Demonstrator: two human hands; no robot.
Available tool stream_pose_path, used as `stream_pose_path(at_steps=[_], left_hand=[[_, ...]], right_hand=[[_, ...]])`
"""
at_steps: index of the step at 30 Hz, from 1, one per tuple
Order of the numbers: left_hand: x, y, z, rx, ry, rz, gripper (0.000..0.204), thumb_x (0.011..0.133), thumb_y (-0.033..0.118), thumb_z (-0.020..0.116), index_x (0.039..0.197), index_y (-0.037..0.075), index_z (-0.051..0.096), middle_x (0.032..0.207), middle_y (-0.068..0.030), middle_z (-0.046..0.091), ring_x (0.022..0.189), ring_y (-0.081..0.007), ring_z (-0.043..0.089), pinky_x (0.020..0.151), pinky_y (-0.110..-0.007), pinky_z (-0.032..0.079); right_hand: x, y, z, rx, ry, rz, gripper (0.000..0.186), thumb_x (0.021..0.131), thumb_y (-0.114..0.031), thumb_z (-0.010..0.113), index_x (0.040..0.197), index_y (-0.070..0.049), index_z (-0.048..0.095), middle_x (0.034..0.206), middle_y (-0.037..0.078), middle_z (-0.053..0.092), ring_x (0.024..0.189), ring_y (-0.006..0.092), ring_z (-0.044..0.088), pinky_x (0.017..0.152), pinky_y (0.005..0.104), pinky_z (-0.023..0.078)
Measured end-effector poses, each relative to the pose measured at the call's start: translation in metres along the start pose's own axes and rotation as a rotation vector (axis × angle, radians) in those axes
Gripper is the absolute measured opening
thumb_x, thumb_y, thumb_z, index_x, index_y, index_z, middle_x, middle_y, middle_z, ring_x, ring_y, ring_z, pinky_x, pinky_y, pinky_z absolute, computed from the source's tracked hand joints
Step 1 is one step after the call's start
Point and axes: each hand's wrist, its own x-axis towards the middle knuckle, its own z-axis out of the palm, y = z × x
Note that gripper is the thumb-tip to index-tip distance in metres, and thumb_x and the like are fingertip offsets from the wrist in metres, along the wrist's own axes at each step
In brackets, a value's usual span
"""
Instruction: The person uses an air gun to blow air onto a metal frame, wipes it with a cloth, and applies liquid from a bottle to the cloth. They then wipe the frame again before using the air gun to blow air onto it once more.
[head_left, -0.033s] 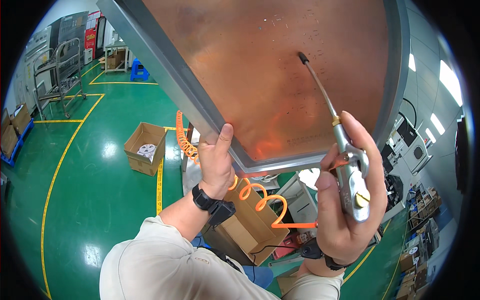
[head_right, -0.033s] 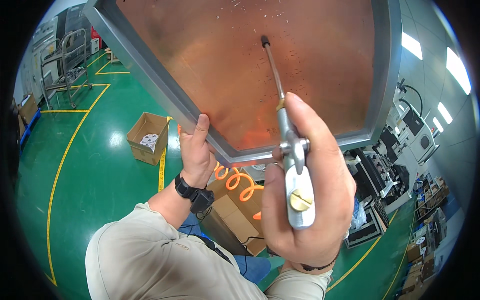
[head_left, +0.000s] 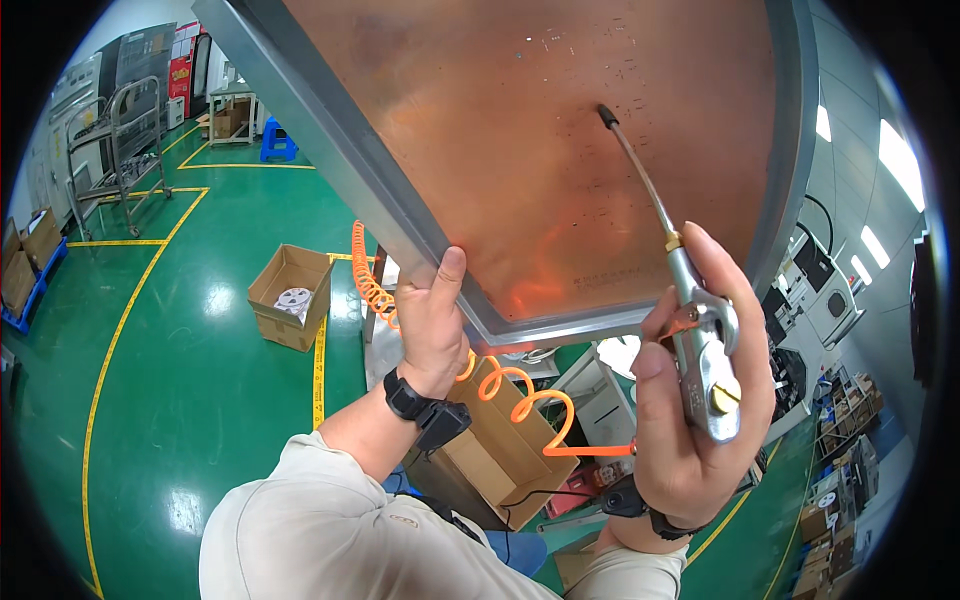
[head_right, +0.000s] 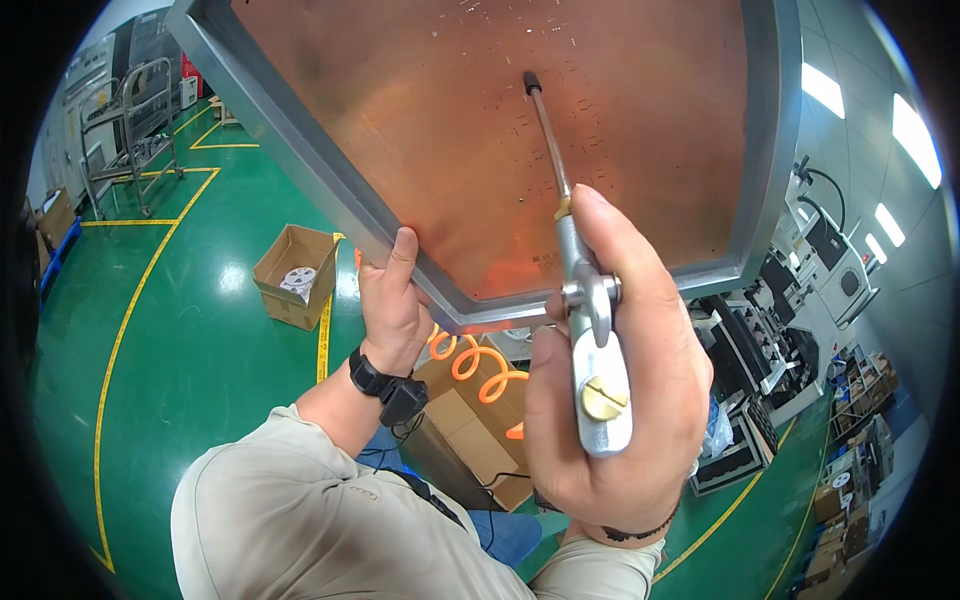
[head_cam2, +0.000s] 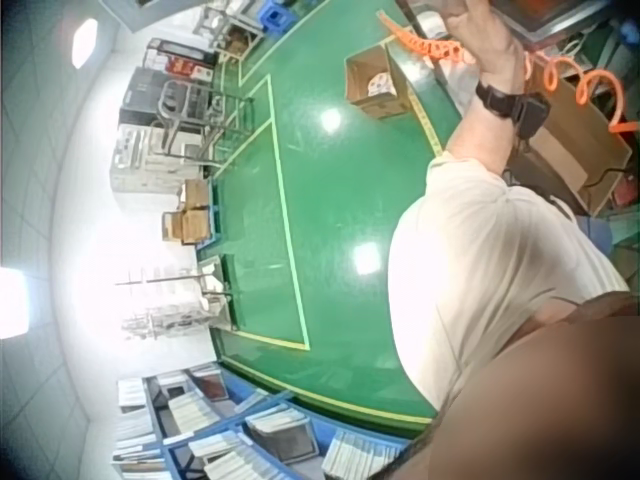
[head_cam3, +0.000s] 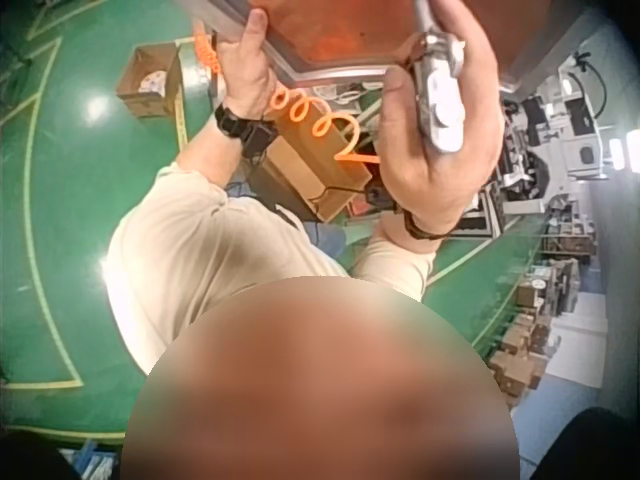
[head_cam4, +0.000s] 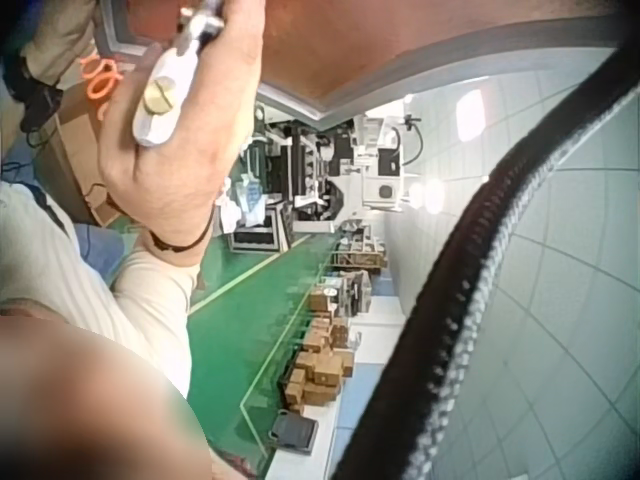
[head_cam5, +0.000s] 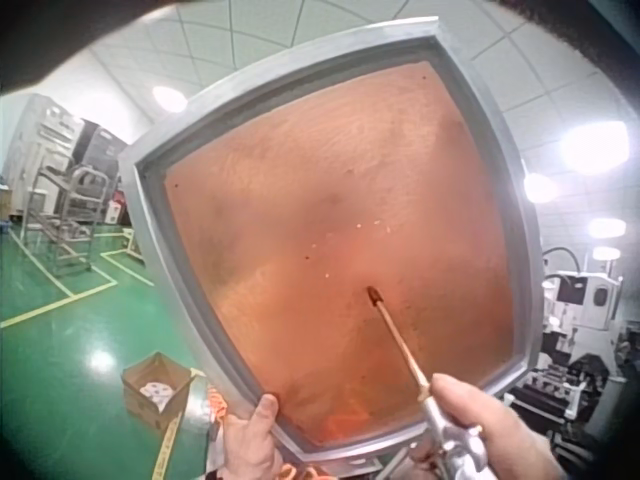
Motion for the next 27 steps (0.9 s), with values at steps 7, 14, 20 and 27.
stream_pose_path(at_steps=[7, 14, 20, 27], left_hand=[[-0.001, 0.000, -0.002, -0.021, -0.003, -0.018, 0.035, 0.106, 0.021, 0.071, 0.135, 0.007, 0.059, 0.120, -0.0025, 0.068, 0.106, -0.0165, 0.067, 0.089, -0.036, 0.057], [0.000, -0.001, -0.006, -0.012, 0.015, 0.009, 0.037, 0.105, 0.021, 0.072, 0.136, 0.003, 0.063, 0.131, -0.0052, 0.070, 0.119, -0.0175, 0.063, 0.107, -0.037, 0.048], [0.000, -0.004, -0.006, -0.038, 0.008, -0.012, 0.038, 0.105, 0.021, 0.073, 0.136, 0.003, 0.062, 0.130, -0.0059, 0.070, 0.115, -0.0172, 0.065, 0.103, -0.036, 0.052], [0.002, -0.002, -0.008, -0.002, 0.047, -0.062, 0.037, 0.105, 0.020, 0.073, 0.135, 0.003, 0.061, 0.128, -0.0063, 0.070, 0.112, -0.0179, 0.067, 0.099, -0.037, 0.056]], right_hand=[[-0.005, 0.007, 0.011, 0.030, -0.120, -0.083, 0.058, 0.089, -0.002, 0.063, 0.146, 0.004, 0.059, 0.087, 0.006, 0.064, 0.076, 0.0104, 0.058, 0.070, 0.0238, 0.045], [-0.010, 0.003, 0.002, -0.068, 0.008, -0.039, 0.060, 0.090, -0.004, 0.065, 0.148, 0.005, 0.057, 0.091, 0.006, 0.064, 0.079, 0.0100, 0.058, 0.073, 0.0228, 0.045], [-0.007, 0.001, -0.008, 0.013, 0.104, 0.110, 0.063, 0.088, -0.005, 0.066, 0.149, 0.006, 0.056, 0.092, 0.005, 0.064, 0.080, 0.0095, 0.057, 0.073, 0.0218, 0.044], [-0.012, 0.012, 0.010, 0.011, -0.111, -0.123, 0.060, 0.085, -0.004, 0.065, 0.144, 0.004, 0.061, 0.098, 0.009, 0.069, 0.085, 0.0141, 0.064, 0.081, 0.0289, 0.052]])
